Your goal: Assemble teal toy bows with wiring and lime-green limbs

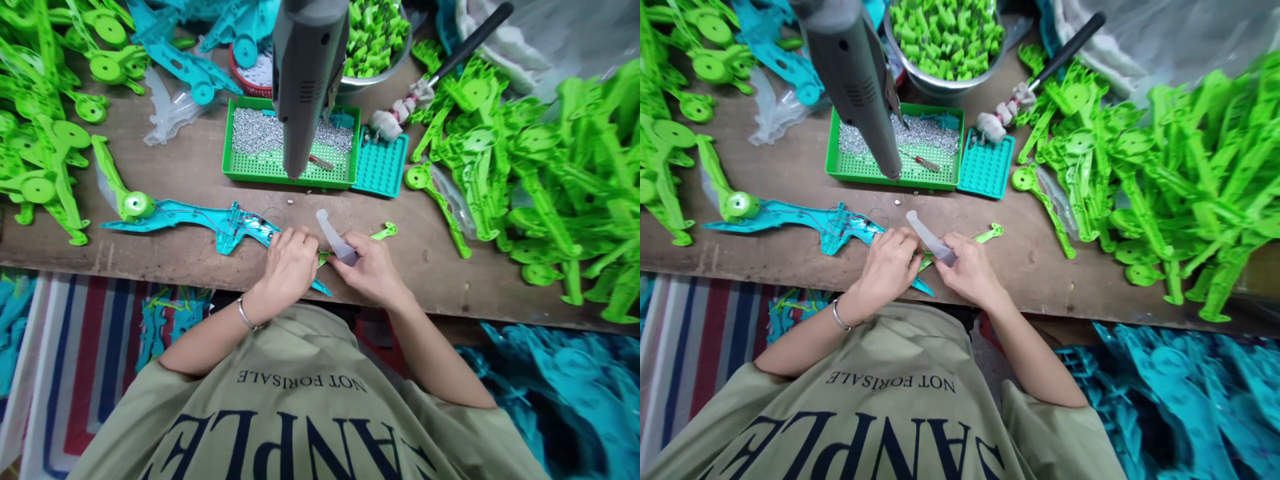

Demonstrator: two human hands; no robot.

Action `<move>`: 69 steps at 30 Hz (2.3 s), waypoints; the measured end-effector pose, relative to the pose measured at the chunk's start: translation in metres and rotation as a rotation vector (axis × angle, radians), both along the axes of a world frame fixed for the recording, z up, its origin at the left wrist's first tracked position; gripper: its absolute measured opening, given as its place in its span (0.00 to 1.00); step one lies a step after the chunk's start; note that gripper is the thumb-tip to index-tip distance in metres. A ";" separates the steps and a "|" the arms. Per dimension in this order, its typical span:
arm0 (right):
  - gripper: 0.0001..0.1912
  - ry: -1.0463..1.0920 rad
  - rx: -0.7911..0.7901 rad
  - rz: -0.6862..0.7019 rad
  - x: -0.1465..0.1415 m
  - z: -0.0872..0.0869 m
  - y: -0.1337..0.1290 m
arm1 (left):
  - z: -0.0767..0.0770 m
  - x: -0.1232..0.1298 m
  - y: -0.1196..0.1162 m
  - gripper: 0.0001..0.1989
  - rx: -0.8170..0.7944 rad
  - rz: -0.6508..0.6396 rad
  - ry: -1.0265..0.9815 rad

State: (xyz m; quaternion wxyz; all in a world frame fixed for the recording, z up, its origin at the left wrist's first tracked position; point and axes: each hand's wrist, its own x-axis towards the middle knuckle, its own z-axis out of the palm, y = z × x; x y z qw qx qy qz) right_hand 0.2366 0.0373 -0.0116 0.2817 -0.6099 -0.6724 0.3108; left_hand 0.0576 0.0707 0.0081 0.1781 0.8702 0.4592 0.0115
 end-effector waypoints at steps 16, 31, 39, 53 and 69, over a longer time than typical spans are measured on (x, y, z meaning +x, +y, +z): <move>0.10 -0.042 -0.006 -0.041 -0.006 -0.002 0.000 | -0.004 -0.008 0.003 0.04 -0.021 -0.030 -0.096; 0.07 -0.004 -0.099 -0.097 0.005 0.001 -0.001 | 0.001 0.000 0.003 0.06 -0.050 0.034 -0.044; 0.10 0.118 -0.130 -0.255 0.008 -0.011 -0.012 | 0.003 -0.001 0.005 0.07 -0.089 0.035 -0.049; 0.08 0.190 -0.273 -0.292 0.001 -0.020 -0.003 | 0.004 0.002 0.005 0.09 -0.109 0.040 -0.002; 0.12 -0.224 0.384 -0.010 0.000 -0.005 -0.046 | 0.003 0.002 0.007 0.11 -0.115 0.025 0.046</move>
